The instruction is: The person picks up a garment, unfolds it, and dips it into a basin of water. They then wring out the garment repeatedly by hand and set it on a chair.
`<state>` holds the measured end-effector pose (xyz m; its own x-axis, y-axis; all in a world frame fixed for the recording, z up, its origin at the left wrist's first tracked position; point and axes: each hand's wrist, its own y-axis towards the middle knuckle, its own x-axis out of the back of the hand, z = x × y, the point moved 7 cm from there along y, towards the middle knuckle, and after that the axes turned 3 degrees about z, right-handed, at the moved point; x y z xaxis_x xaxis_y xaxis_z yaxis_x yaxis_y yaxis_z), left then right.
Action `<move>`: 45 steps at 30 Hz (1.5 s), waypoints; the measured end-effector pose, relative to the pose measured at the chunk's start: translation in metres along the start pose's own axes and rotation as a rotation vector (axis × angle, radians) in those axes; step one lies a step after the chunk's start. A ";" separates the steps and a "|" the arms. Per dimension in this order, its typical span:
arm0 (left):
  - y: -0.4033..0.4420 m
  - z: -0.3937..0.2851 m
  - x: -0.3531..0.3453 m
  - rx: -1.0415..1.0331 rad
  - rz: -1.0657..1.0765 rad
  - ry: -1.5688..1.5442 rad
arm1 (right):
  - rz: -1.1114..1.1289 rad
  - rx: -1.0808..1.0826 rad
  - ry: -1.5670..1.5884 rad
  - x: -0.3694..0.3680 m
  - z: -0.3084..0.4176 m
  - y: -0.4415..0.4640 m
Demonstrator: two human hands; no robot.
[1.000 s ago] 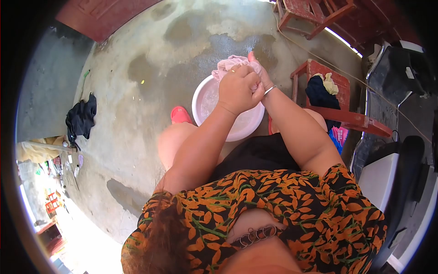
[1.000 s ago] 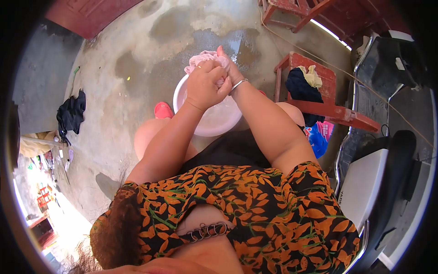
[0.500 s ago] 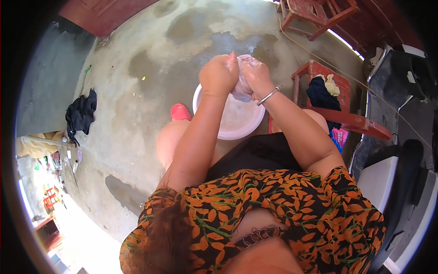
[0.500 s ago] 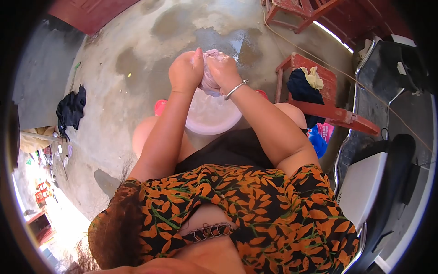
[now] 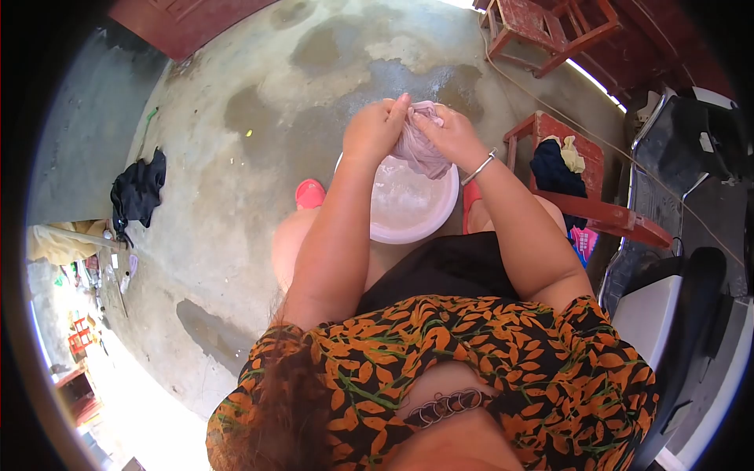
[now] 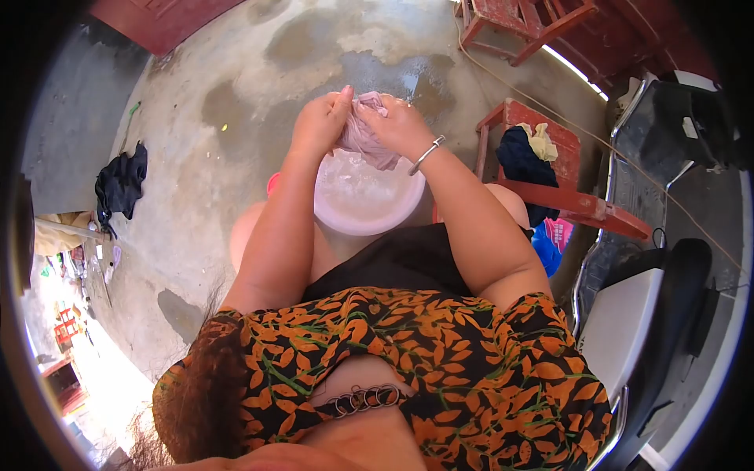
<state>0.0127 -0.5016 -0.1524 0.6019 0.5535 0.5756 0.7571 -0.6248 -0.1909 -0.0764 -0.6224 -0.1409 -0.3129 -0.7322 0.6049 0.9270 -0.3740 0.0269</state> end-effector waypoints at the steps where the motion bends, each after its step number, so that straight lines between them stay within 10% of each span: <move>1: 0.004 0.003 0.004 -0.066 -0.055 -0.005 | 0.071 -0.104 -0.016 -0.002 -0.016 0.003; 12: 0.008 0.009 0.016 -0.045 -0.116 -0.159 | 0.141 0.061 -0.304 -0.007 -0.036 0.011; 14: 0.005 0.003 0.019 -0.104 -0.190 -0.109 | 0.359 0.031 0.219 -0.021 -0.025 0.005; 21: 0.003 -0.001 0.026 -0.076 -0.199 -0.070 | 0.356 -0.099 0.210 -0.039 -0.041 0.008; 26: 0.004 0.001 0.042 -0.227 -0.365 -0.071 | 0.459 -0.240 1.085 -0.044 -0.022 -0.004; 33: 0.001 0.007 0.031 -0.270 -0.264 -0.027 | 0.192 -0.270 1.524 -0.030 -0.016 0.005; 36: 0.006 0.026 -0.006 -0.028 0.199 -0.264 | 0.212 -0.190 1.576 -0.031 -0.023 0.010; 42: -0.012 -0.009 0.007 -0.521 -0.057 -0.082 | 0.100 -0.275 1.575 -0.026 -0.019 0.009; 45: -0.011 -0.013 0.005 -0.446 -0.019 0.016 | 0.168 -0.262 1.565 -0.031 -0.019 0.009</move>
<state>0.0040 -0.4987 -0.1372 0.5823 0.5607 0.5887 0.5824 -0.7929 0.1792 -0.0620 -0.6142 -0.1741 -0.2623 -0.5478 -0.7944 0.9635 -0.1945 -0.1840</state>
